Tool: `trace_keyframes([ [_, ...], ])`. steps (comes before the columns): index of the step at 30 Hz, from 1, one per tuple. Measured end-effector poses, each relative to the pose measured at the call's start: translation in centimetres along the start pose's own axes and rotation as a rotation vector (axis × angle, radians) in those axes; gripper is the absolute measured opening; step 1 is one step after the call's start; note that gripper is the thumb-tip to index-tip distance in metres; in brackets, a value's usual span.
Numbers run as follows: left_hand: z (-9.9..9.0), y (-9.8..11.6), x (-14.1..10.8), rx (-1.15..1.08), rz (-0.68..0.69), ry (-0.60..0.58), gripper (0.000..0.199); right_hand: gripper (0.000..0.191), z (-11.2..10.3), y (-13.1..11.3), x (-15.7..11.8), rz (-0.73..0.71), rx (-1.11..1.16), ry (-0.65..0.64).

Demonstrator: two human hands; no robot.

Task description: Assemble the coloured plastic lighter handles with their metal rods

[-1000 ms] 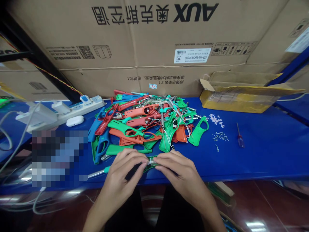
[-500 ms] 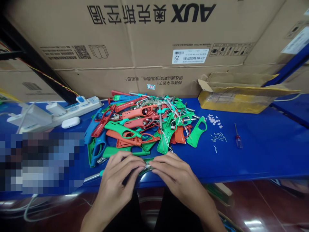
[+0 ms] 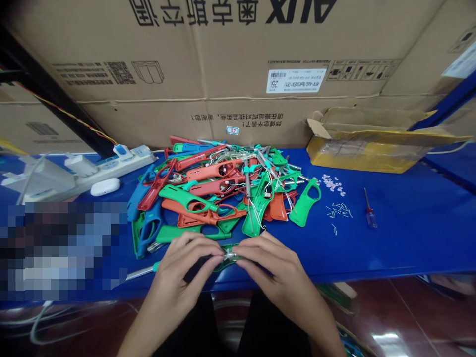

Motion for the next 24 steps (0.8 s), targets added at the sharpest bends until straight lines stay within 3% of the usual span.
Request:
trace_keyframes([
  [9, 0.1, 0.0, 0.5, -0.014, 0.013, -0.023, 0.011, 0.023, 0.5, -0.4, -0.1, -0.030, -0.015, -0.023],
  [14, -0.1, 0.0, 0.4, -0.047, 0.010, -0.028, 0.013, 0.029, 0.6, 0.0, 0.1, 0.032, -0.045, -0.033],
  [17, -1.2, -0.3, -0.9, 0.006, -0.005, 0.000, 0.028, 0.039, 0.4, 0.7, -0.1, 0.101, -0.073, 0.000],
  [21, -3.7, -1.7, -3.6, 0.180, -0.057, 0.107, 0.022, 0.038, 0.3, 1.4, -0.3, 0.165, -0.080, 0.037],
  [24, -4.5, -2.8, -4.8, 0.262, -0.079, 0.138, 0.018, 0.030, 0.4, 1.4, -0.1, 0.172, -0.098, 0.028],
])
Point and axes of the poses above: each hand's wrist, its own x-axis towards the middle knuckle, its own z-axis out of the palm, y = z × x, the point moved 10 cm from there along x, towards the middle knuckle, and after that the axes turned 15 degrees about -y, right-handed, at the moved point
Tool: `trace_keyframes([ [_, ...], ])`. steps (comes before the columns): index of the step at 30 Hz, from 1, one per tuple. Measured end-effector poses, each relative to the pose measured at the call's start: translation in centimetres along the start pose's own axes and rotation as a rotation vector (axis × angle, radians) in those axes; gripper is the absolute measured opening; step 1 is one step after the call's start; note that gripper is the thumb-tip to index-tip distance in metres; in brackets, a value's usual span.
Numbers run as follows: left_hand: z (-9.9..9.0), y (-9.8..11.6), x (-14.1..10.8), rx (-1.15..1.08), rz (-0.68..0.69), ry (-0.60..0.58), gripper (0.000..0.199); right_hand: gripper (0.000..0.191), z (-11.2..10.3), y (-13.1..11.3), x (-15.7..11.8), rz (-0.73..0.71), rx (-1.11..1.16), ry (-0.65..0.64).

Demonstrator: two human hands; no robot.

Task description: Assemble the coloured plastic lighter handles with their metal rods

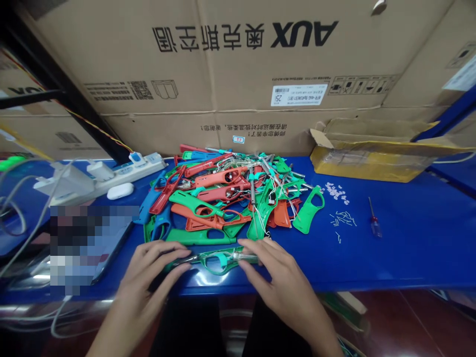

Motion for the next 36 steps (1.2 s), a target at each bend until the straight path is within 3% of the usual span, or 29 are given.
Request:
trace_keyframes([
  [6, 1.1, -0.1, 0.2, 0.042, 0.042, -0.023, 0.016, 0.025, 0.1, 0.0, 0.5, 0.026, 0.019, -0.031],
  [15, 1.0, 0.5, 1.1, 0.127, 0.092, -0.064, 0.017, 0.018, -0.1, -0.3, 0.6, 0.011, 0.123, -0.052],
  [20, 0.9, 0.7, 0.9, 0.148, 0.102, -0.010, 0.019, 0.014, -0.2, -0.3, 0.6, -0.013, 0.161, -0.029],
  [31, 0.8, 1.4, 0.7, 0.159, 0.177, 0.006, 0.018, 0.019, -1.1, -0.9, 0.6, -0.052, -0.065, 0.064],
  [36, 0.9, 1.2, 0.7, 0.166, 0.158, 0.017, 0.019, 0.020, -0.9, -0.6, 0.8, -0.023, -0.124, 0.020],
])
Point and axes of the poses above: each hand's wrist, its own x-axis towards the middle knuckle, its own z-axis out of the palm, y = z × x, the point moved 10 cm from there along x, towards the middle knuckle, and after that the axes turned 15 degrees about -y, right-handed, at the moved point
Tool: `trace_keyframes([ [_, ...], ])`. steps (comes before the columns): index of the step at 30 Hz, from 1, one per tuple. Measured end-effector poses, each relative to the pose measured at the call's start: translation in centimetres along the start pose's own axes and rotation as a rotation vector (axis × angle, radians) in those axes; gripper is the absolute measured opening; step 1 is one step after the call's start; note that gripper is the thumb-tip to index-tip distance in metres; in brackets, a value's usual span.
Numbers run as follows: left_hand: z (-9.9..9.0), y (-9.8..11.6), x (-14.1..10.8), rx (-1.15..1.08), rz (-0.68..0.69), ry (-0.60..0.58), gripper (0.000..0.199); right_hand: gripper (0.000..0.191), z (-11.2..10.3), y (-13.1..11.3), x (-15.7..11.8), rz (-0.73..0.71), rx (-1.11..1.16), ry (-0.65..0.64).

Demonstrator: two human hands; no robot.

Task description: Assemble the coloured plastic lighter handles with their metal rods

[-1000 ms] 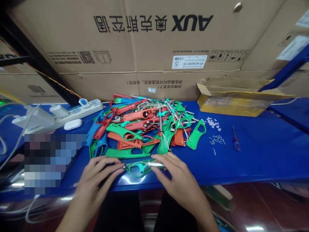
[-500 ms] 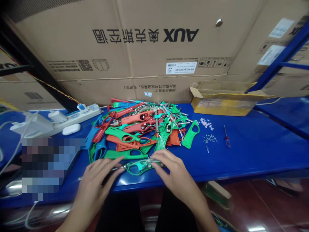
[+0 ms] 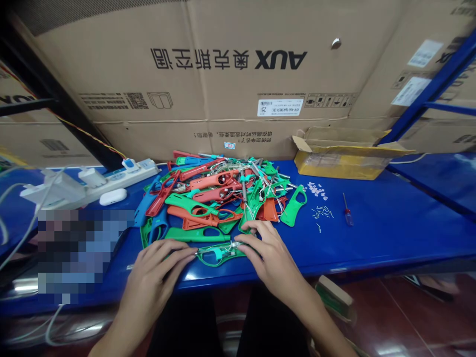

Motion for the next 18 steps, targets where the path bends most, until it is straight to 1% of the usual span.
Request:
trace_keyframes([
  [6, -0.14, -0.13, 0.07, -0.020, -0.037, 0.005, 0.016, 0.022, -0.05, -0.40, 0.22, -0.020, -0.029, -0.112],
  [10, -0.03, -0.15, -0.07, -0.008, -0.023, -0.001, 0.017, 0.023, -0.11, -0.67, 0.34, -0.030, -0.061, -0.160],
  [13, 0.14, -0.23, -0.10, 0.004, -0.019, -0.014, 0.017, 0.024, 0.05, -0.62, 0.34, -0.031, -0.063, -0.183],
  [18, -0.06, -0.09, -0.04, -0.002, -0.026, 0.002, 0.016, 0.025, -0.03, -0.62, 0.38, -0.033, -0.076, -0.182],
])
Point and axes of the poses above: each hand's wrist, its own x-axis towards the middle knuckle, its own z-axis out of the palm, y = z × x, the point moved 10 cm from there along x, towards the middle knuckle, and after that the axes turned 15 degrees about -y, right-handed, at the moved point
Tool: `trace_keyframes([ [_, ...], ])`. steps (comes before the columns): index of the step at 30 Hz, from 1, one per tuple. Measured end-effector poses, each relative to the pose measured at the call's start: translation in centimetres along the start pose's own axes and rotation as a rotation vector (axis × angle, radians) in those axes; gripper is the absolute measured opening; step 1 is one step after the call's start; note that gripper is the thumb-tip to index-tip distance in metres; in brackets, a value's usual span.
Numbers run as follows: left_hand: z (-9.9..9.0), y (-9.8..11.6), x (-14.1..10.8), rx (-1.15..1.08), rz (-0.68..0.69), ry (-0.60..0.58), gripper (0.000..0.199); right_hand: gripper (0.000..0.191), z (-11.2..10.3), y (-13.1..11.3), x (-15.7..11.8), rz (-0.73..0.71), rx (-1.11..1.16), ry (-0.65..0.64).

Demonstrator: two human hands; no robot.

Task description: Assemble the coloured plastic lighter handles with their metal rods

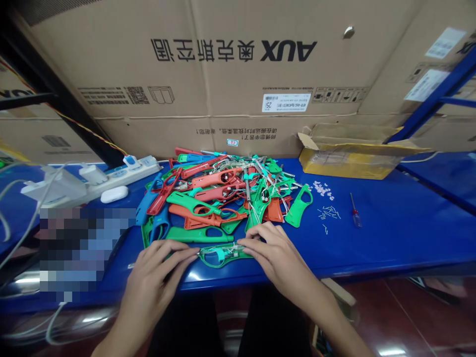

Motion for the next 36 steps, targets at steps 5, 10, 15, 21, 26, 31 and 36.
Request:
trace_keyframes([
  [5, -0.1, 0.1, 0.0, -0.010, 0.005, -0.005, 0.017, 0.026, -0.2, 0.2, 0.1, 0.000, 0.005, 0.006],
  [10, 0.2, 0.2, 0.0, -0.010, 0.011, -0.029, 0.016, 0.027, 0.0, 0.4, -0.1, -0.047, -0.012, -0.007],
  [15, 0.1, 0.2, 0.0, -0.021, -0.005, -0.010, 0.016, 0.028, 0.0, 0.3, 0.0, -0.096, 0.004, -0.030],
  [21, 0.0, 0.2, 0.0, -0.019, 0.005, -0.020, 0.016, 0.030, -0.3, -0.2, 0.0, -0.126, -0.031, 0.005],
  [26, 0.1, 0.2, 0.0, -0.024, -0.001, -0.016, 0.016, 0.031, -0.2, -0.5, -0.3, -0.128, -0.085, 0.022],
  [31, 0.1, 0.2, 0.1, -0.026, -0.002, -0.017, 0.016, 0.033, -0.1, -0.5, -0.5, -0.129, -0.082, 0.023],
  [36, -0.1, 0.4, 0.1, -0.027, 0.015, -0.006, 0.015, 0.040, -0.2, -0.9, -0.9, -0.180, -0.093, 0.054],
])
Point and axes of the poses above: each hand's wrist, its own x-axis towards the middle knuckle, its own z-axis out of the palm, y = z × x, the point moved 10 cm from there along x, towards the middle knuckle, and after that the axes turned 15 degrees about -y, right-handed, at the moved point
